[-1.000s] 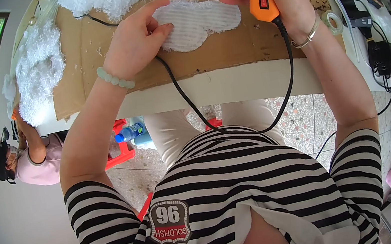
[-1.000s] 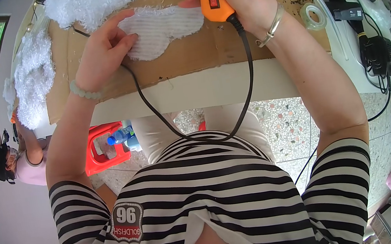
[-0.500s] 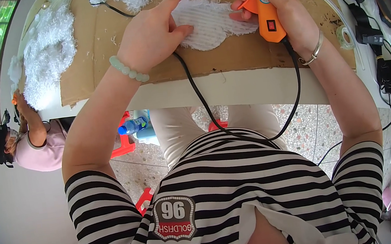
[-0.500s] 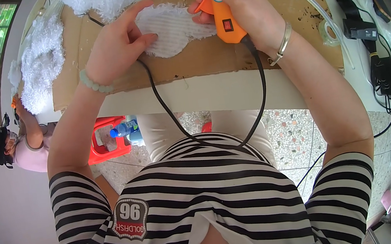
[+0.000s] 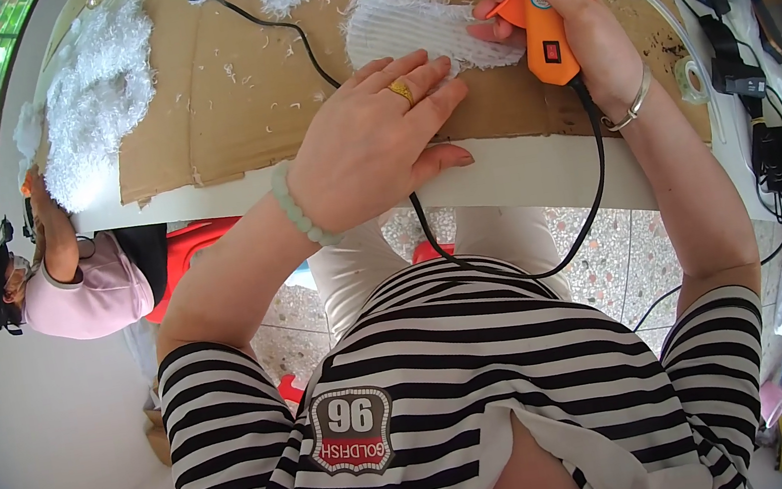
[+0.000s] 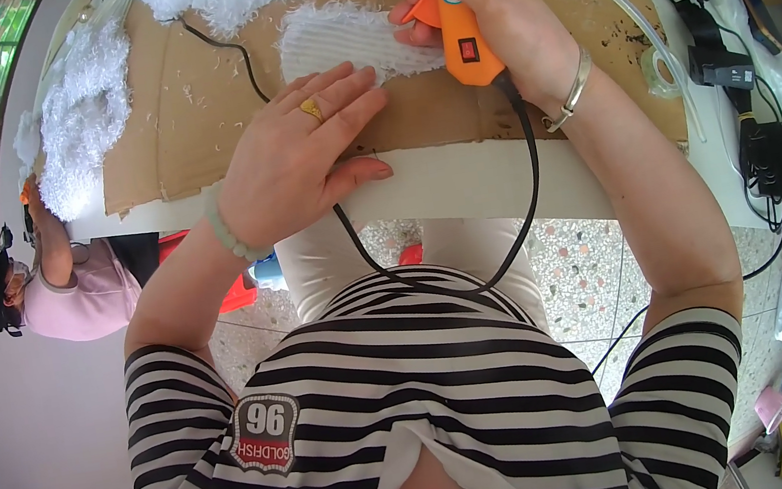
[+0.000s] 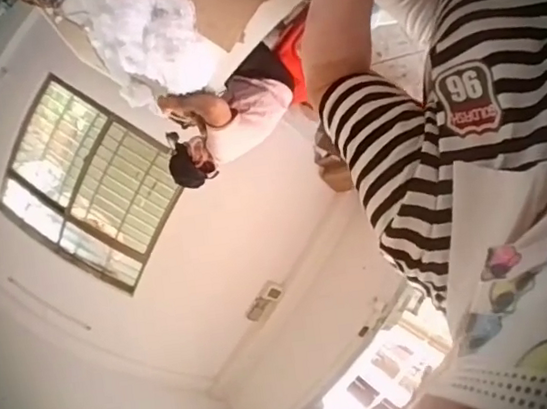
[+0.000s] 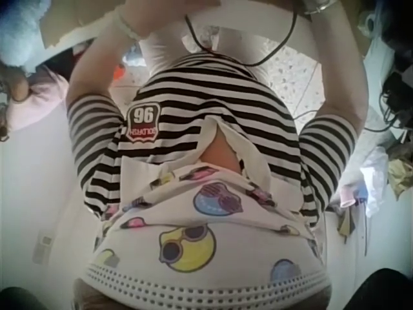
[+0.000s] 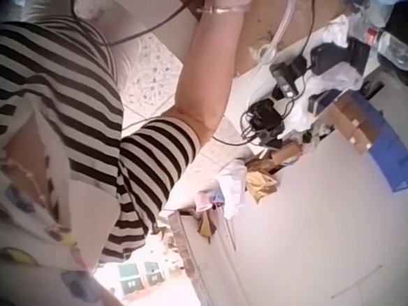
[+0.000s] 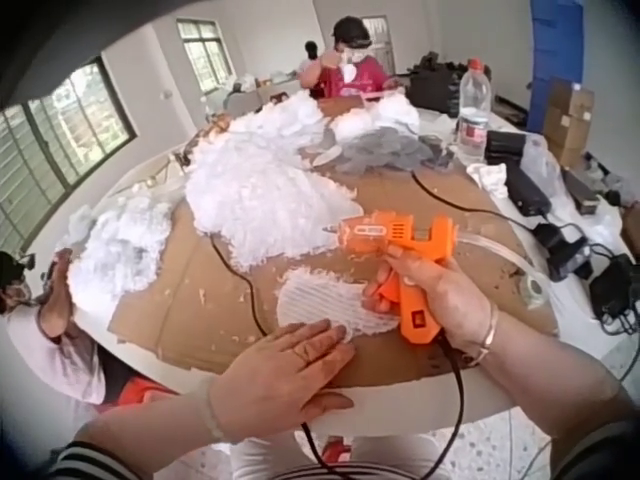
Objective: Applying hot glue to a cardboard template and attaching white cotton stuffing to assemble a part.
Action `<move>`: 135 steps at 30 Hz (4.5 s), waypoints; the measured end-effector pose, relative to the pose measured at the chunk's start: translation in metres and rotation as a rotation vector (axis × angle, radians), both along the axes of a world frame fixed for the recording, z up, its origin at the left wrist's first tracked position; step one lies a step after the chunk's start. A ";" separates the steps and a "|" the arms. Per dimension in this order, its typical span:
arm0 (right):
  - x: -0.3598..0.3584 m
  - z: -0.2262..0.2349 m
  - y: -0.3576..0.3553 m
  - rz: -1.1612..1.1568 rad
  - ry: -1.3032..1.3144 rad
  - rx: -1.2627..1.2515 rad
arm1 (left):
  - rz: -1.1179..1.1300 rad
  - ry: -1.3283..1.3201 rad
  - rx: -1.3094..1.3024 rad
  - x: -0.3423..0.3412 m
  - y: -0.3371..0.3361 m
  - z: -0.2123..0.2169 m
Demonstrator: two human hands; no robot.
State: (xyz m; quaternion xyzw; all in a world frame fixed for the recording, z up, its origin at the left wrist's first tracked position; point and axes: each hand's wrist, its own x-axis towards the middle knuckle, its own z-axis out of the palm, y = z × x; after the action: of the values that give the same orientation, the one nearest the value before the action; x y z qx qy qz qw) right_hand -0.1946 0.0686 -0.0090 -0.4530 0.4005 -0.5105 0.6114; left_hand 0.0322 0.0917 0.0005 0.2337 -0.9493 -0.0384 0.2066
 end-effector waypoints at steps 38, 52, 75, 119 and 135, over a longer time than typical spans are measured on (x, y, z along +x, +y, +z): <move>-0.063 0.028 0.063 0.015 0.718 0.002 | -0.194 0.012 -0.097 0.012 -0.026 -0.008; -0.069 0.031 0.067 0.067 0.772 0.035 | -0.171 0.044 -0.049 0.014 -0.027 -0.008; -0.069 0.032 0.066 0.095 0.795 0.047 | -0.212 0.110 0.095 0.010 -0.037 -0.007; -0.007 0.051 0.016 0.209 1.141 -0.144 | -0.169 0.182 0.060 0.016 -0.040 -0.013; -0.018 0.052 0.017 0.247 1.133 -0.051 | -0.168 0.199 0.022 0.016 -0.041 -0.017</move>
State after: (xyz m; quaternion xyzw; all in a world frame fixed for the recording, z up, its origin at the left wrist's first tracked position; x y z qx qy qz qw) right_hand -0.2130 0.0855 0.0428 -0.7136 0.5969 -0.1228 0.3455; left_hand 0.0486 0.0502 -0.0169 0.1507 -0.9399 -0.0888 0.2934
